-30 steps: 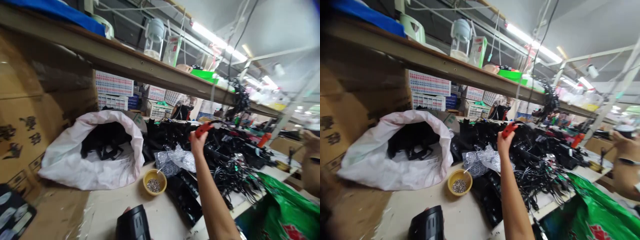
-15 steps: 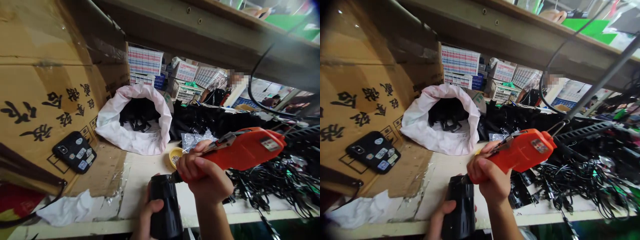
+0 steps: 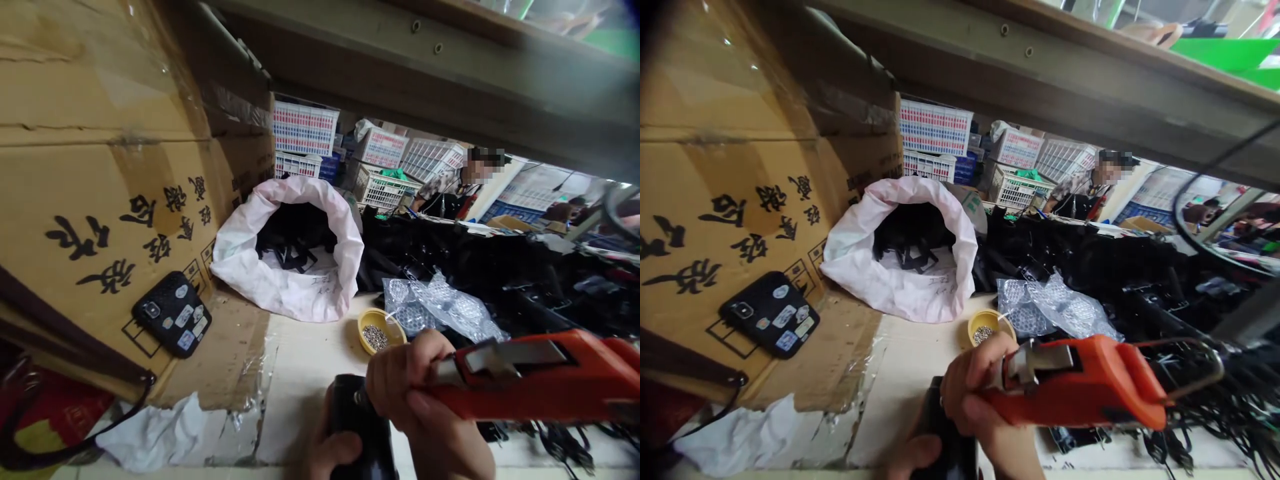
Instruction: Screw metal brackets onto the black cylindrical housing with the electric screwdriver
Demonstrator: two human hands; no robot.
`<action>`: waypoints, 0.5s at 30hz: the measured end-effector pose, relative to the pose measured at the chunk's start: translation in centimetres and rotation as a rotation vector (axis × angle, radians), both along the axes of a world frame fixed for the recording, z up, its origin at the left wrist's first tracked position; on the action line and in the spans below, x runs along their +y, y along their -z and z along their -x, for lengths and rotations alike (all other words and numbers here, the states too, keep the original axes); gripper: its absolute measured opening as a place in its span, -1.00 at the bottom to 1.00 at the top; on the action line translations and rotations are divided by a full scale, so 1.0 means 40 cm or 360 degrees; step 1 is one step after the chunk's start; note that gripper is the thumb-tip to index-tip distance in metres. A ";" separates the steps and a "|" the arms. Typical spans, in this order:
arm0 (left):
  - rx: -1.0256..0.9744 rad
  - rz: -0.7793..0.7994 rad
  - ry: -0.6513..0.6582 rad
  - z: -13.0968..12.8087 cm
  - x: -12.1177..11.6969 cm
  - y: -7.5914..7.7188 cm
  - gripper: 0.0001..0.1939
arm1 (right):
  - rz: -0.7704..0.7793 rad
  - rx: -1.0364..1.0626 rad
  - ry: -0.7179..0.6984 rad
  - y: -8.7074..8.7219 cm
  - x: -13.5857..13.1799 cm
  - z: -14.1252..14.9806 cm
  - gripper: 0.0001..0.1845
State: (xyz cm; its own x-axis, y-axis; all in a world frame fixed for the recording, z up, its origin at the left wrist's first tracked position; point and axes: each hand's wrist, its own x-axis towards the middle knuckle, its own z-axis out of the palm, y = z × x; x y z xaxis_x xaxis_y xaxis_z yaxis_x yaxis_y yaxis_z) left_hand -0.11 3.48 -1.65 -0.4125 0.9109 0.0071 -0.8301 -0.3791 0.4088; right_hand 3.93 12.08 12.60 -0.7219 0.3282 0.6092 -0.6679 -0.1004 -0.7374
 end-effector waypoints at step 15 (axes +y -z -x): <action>0.0012 0.0203 0.0160 -0.009 -0.032 -0.074 -0.52 | -0.0248 0.0219 -0.0230 -0.019 0.056 0.005 -0.77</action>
